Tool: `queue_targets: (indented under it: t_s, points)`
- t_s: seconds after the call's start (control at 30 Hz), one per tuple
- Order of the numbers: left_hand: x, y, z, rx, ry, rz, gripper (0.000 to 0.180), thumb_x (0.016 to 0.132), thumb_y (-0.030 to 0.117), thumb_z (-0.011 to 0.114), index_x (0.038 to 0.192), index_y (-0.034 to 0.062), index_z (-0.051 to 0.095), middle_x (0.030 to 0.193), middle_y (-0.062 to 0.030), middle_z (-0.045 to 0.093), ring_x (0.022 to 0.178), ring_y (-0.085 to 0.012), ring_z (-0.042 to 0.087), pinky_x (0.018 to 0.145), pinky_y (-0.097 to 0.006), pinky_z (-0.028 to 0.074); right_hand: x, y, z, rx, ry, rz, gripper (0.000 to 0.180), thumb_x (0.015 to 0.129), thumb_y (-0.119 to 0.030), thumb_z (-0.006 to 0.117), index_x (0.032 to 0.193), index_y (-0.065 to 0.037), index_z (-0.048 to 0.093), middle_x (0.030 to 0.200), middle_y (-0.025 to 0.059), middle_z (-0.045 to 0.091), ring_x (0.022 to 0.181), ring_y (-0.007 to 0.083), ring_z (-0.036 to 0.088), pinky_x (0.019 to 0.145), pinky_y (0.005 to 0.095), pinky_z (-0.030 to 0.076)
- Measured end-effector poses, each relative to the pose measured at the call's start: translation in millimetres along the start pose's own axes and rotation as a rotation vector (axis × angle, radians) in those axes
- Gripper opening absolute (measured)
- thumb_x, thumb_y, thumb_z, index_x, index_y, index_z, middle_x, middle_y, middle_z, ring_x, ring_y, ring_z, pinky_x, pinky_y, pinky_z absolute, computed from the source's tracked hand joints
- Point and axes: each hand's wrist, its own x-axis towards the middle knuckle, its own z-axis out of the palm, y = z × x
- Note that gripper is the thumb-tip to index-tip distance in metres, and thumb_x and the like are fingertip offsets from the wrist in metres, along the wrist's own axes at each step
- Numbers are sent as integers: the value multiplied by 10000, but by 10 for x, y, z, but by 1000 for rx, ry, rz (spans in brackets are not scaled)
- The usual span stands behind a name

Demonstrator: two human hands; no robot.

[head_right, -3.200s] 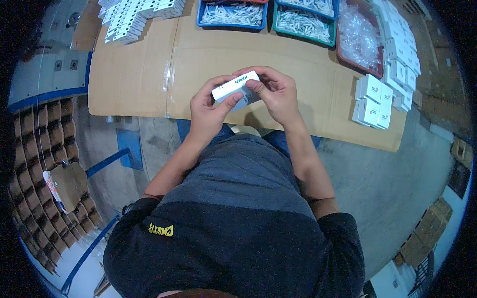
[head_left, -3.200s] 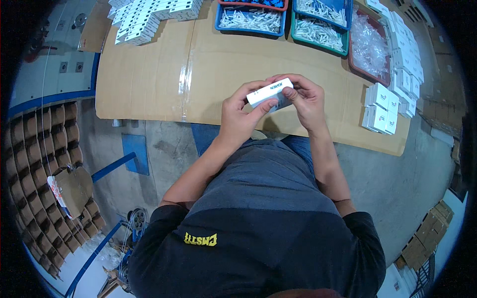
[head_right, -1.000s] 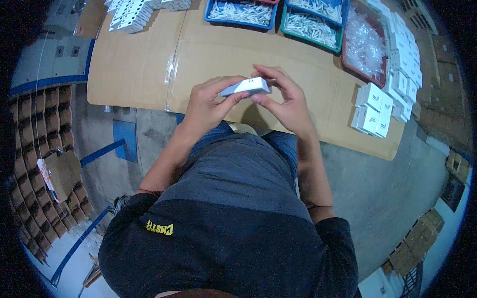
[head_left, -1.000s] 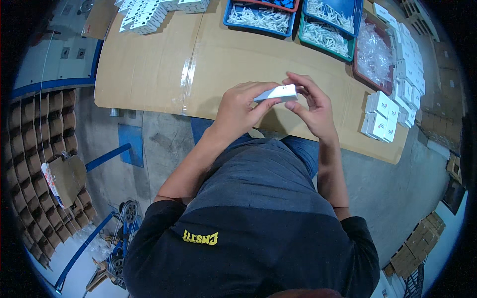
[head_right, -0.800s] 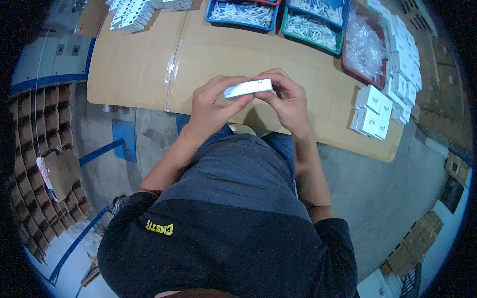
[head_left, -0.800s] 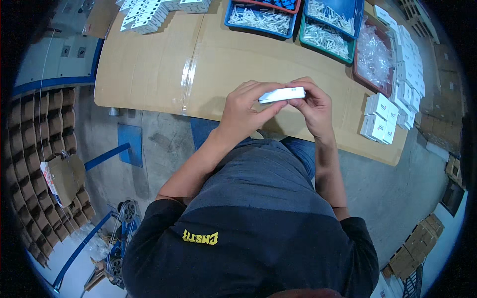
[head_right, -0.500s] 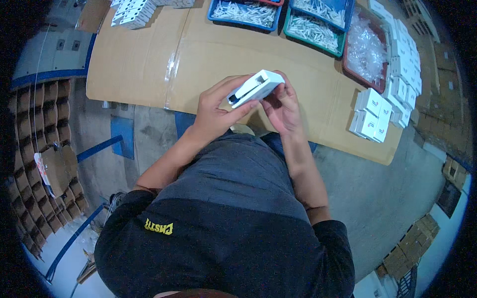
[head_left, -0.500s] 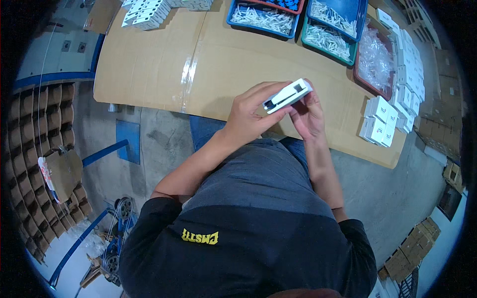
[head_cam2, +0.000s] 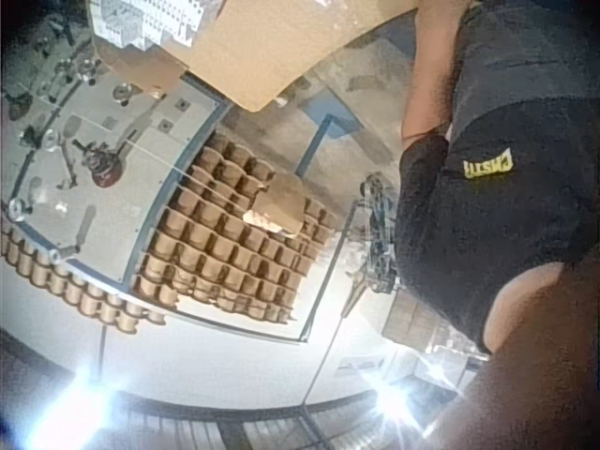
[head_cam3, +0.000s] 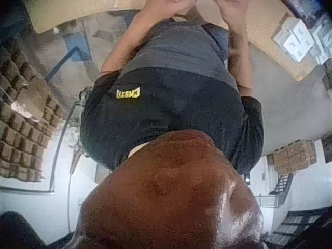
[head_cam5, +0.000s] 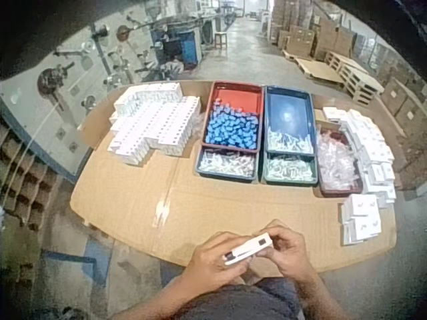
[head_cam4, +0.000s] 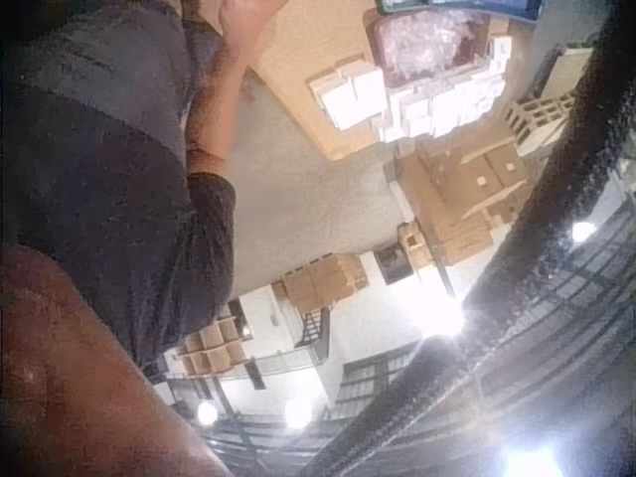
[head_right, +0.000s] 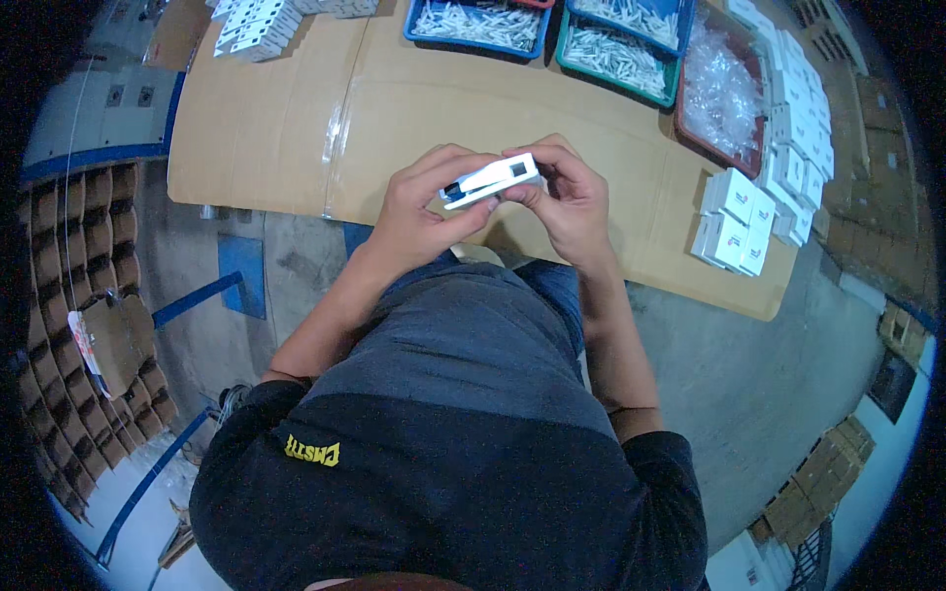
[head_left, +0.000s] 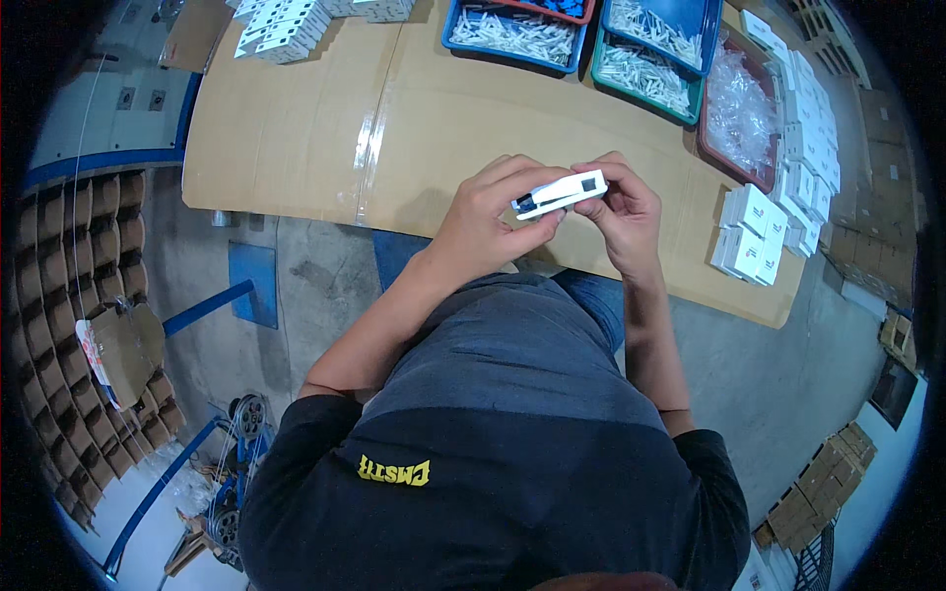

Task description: Assemble small electrical components into white housings and package them into boxes.

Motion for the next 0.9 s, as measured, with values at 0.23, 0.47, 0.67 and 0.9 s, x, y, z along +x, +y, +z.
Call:
queue_targets:
  t_s: [0.23,0.47,0.67,0.9]
  points:
    - [30,-9,-80,54,-66,17,407,780,8,750,1184,13,705,1049,-118,698,953,-243,681,835,-331,534,16,-92,52,77,31,68,377,834,40,769,1196,27,662,1102,76,620,1068,181,618,951,299,493]
    - [39,12,-169,125,-85,-40,376,787,19,761,1157,19,694,1086,-131,709,990,-259,686,863,-356,539,73,-236,18,-248,-46,39,279,830,32,764,1096,16,680,1103,114,678,1062,201,658,952,333,526]
    - [38,15,-236,121,-119,-61,342,807,59,759,1136,54,667,1042,-127,669,985,-302,650,851,-388,527,44,-225,36,-356,-31,19,248,820,13,781,1048,17,686,1032,114,704,989,207,691,910,330,551]
    - [10,3,-246,128,-195,-115,319,832,68,753,1134,55,649,1013,-133,643,942,-308,654,797,-388,533,56,-295,24,-476,-124,-29,251,796,-19,803,1015,10,683,1014,109,701,954,209,693,839,318,547]
